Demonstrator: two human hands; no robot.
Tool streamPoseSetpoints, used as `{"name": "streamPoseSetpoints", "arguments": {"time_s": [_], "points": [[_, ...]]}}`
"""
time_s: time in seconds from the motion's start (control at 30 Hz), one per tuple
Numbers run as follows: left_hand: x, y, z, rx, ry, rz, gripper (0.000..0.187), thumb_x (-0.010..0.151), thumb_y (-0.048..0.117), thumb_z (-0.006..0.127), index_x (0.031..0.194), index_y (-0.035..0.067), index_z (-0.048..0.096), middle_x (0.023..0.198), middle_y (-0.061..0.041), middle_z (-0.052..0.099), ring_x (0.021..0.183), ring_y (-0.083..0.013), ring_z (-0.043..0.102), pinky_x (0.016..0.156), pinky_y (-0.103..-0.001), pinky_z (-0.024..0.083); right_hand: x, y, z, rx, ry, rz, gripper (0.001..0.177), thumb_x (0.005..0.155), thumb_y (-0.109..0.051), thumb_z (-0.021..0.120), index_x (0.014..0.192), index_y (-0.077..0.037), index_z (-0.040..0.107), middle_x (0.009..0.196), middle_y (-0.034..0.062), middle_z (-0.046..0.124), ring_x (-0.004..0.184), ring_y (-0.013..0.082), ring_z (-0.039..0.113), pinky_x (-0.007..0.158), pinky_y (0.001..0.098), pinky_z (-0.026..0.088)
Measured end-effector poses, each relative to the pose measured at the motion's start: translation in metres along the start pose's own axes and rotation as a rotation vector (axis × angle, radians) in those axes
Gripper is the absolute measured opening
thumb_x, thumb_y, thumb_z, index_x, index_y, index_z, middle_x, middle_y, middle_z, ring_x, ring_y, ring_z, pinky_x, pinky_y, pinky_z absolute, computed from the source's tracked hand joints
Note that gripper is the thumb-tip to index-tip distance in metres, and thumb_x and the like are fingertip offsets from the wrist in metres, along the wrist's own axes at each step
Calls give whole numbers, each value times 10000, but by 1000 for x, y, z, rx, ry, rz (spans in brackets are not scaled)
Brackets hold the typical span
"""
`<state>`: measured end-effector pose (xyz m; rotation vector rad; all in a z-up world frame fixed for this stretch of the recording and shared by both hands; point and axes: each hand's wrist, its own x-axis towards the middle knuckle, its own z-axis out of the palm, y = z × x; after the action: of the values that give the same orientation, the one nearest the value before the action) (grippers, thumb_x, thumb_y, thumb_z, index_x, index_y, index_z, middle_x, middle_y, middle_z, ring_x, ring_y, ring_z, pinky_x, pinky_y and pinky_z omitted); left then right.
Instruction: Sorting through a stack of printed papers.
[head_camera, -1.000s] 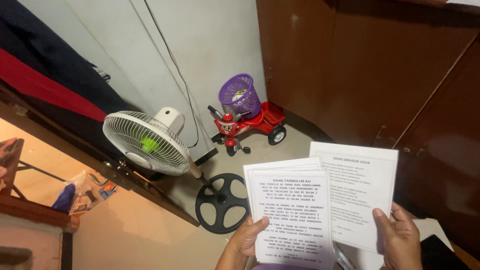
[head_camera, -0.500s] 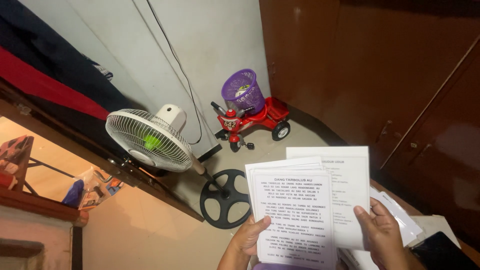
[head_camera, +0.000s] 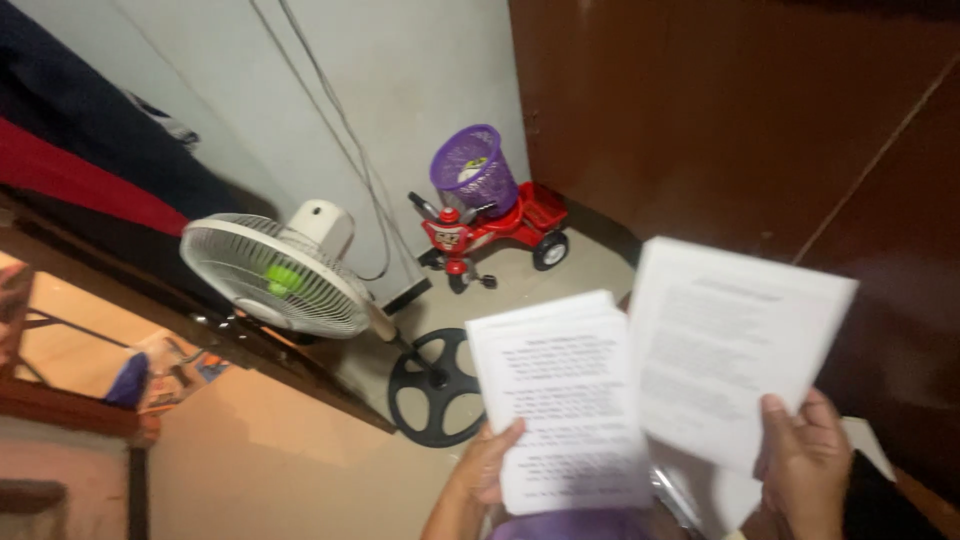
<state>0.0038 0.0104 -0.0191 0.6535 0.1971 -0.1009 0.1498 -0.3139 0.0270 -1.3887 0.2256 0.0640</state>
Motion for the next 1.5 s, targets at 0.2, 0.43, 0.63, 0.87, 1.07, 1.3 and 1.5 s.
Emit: {"name": "streamPoseSetpoints", "arguments": {"time_s": [0.2,0.43,0.63,0.87,1.07,1.3,1.5], "points": [[9,14,-5,4,208,110,508,942,179,651,1389,-31,536,1311,-224,668,1156,-355,681,966,-505,580,18,-16,-32,128,17,-422,282,1074,17,592,1345,87,554,1280,200,671,1163,181,654,1020,302,525],[16,19,24,-38,66,197,513,974,228,624,1404,-30,519,1330,-220,648,1172,-339,671,973,-501,580,8,-55,-10,277,-109,-313,285,1039,28,542,1323,46,558,1230,242,681,1147,228,691,1015,380,562],[24,11,33,-42,27,174,512,958,208,623,1410,-5,508,1353,-204,642,1204,-339,665,998,-501,579,29,-18,-7,180,-233,-66,252,1029,-16,524,1254,87,578,1124,307,692,982,311,709,844,460,602],[35,-14,29,-48,88,178,511,963,143,649,1436,26,499,1352,-171,642,1205,-298,655,1003,-471,573,-1,-3,40,97,-312,110,398,959,-45,552,1352,20,556,1141,252,742,1030,264,729,888,388,573],[29,-16,43,111,181,86,597,923,113,674,1470,90,436,1401,-145,613,1284,-279,608,1052,-465,543,-12,12,41,-110,-312,49,464,964,-92,595,1406,34,532,1173,237,742,1045,267,715,888,388,563],[24,-18,44,155,159,99,676,917,127,714,1518,69,411,1426,-140,584,1315,-274,566,1085,-450,506,-20,11,47,-62,-318,-46,574,934,-72,621,1474,34,461,1272,238,691,1150,251,679,944,371,553],[23,-18,40,118,128,86,644,906,163,745,1476,37,473,1398,-156,620,1287,-285,603,1076,-462,525,-23,7,54,-80,-319,-128,754,884,11,628,1581,6,342,1386,247,618,1275,262,612,1038,379,488]]}}
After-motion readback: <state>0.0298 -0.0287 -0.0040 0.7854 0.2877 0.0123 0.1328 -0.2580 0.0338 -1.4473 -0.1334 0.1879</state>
